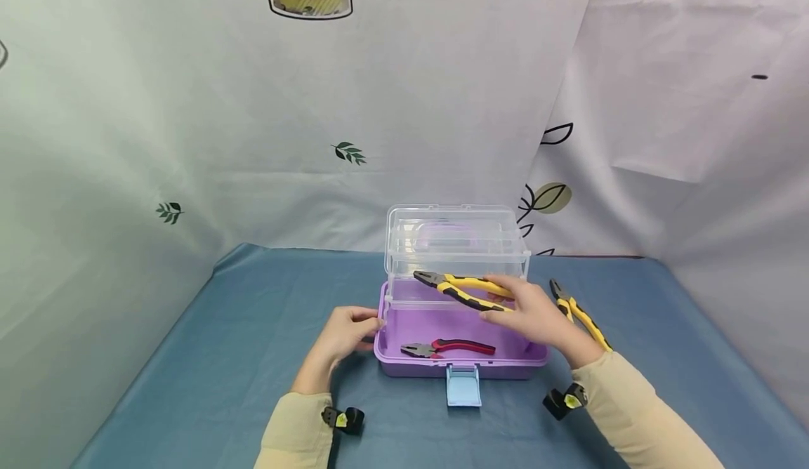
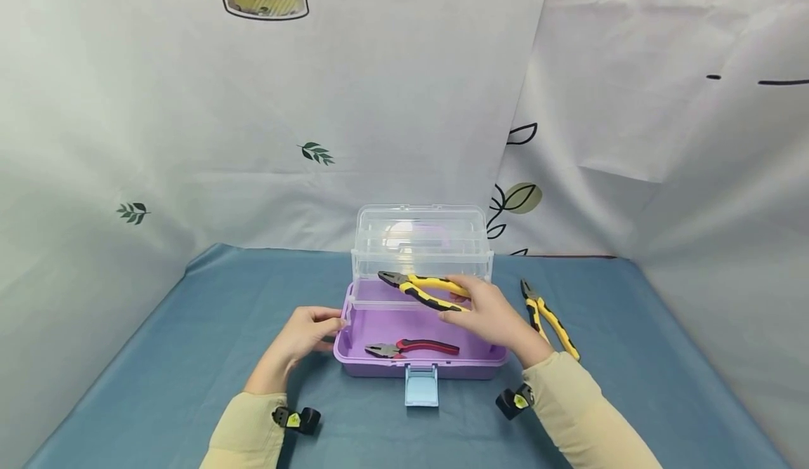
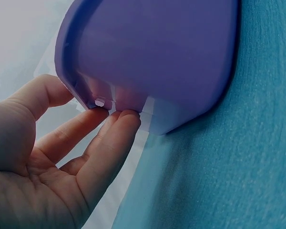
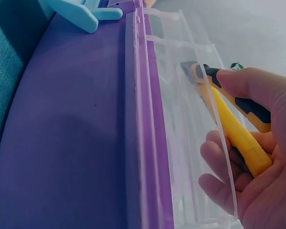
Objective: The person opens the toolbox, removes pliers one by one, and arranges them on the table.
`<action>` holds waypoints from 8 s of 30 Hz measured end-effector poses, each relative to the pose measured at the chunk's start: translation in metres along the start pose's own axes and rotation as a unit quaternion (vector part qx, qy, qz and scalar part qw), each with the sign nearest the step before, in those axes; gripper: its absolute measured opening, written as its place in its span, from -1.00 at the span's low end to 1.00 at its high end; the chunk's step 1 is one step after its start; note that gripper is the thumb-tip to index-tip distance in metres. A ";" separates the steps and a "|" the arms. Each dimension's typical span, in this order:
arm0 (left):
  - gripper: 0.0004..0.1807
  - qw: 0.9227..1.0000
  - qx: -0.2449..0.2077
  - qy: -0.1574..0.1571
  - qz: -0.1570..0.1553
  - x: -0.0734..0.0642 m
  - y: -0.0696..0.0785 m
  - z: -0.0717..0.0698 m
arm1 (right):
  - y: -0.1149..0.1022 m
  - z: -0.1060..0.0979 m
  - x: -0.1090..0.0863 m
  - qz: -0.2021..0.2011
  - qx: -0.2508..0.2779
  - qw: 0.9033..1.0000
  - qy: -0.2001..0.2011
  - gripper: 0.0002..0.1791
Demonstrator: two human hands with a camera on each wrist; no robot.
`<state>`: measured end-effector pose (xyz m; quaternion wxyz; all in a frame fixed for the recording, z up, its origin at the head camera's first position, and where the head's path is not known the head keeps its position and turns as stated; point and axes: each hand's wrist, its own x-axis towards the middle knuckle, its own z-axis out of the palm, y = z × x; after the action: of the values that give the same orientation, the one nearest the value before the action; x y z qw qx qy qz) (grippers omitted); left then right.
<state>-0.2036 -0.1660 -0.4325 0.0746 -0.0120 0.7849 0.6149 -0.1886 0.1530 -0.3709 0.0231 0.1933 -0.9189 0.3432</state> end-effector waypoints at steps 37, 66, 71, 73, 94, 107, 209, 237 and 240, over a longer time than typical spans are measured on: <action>-0.69 1.000 0.012 0.004 0.002 -0.001 -0.002 0.000 | 0.010 0.010 -0.016 -0.054 -0.021 0.995 0.075 -0.27; -0.66 1.000 0.013 -0.010 0.010 0.002 -0.001 -0.001 | 0.010 -0.018 -0.030 -0.019 -0.028 0.993 0.114 -0.26; -0.63 0.999 0.017 -0.021 0.022 0.000 0.001 -0.003 | 0.011 -0.025 -0.031 -0.018 -0.031 0.990 0.134 -0.27; -0.63 0.999 0.018 -0.020 0.020 0.001 0.002 -0.003 | 0.011 -0.027 -0.032 -0.017 -0.039 0.989 0.140 -0.26; -0.63 1.000 0.018 -0.006 0.012 -0.002 0.003 -0.003 | 0.022 -0.047 -0.041 -0.001 -0.060 0.978 0.202 -0.25; -0.65 1.000 0.022 -0.006 0.012 0.001 0.000 0.001 | 0.030 -0.054 -0.049 0.038 -0.058 0.976 0.207 -0.26; -0.62 1.000 -0.001 -0.016 -0.005 0.002 0.001 -0.003 | 0.113 -0.066 -0.091 0.250 -0.027 0.946 0.207 -0.07; -0.63 1.000 -0.007 -0.015 -0.007 0.004 0.000 -0.003 | 0.126 -0.067 -0.098 0.277 -0.035 0.949 0.145 -0.03; -0.63 1.000 -0.005 -0.015 -0.005 0.003 0.001 -0.003 | 0.129 -0.068 -0.098 0.272 -0.046 0.951 0.140 -0.04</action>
<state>-0.2068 -0.1688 -0.4308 0.0897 -0.0074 0.7804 0.6188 -0.1518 0.3184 -0.4163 0.0667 -0.1151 -0.9389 0.3173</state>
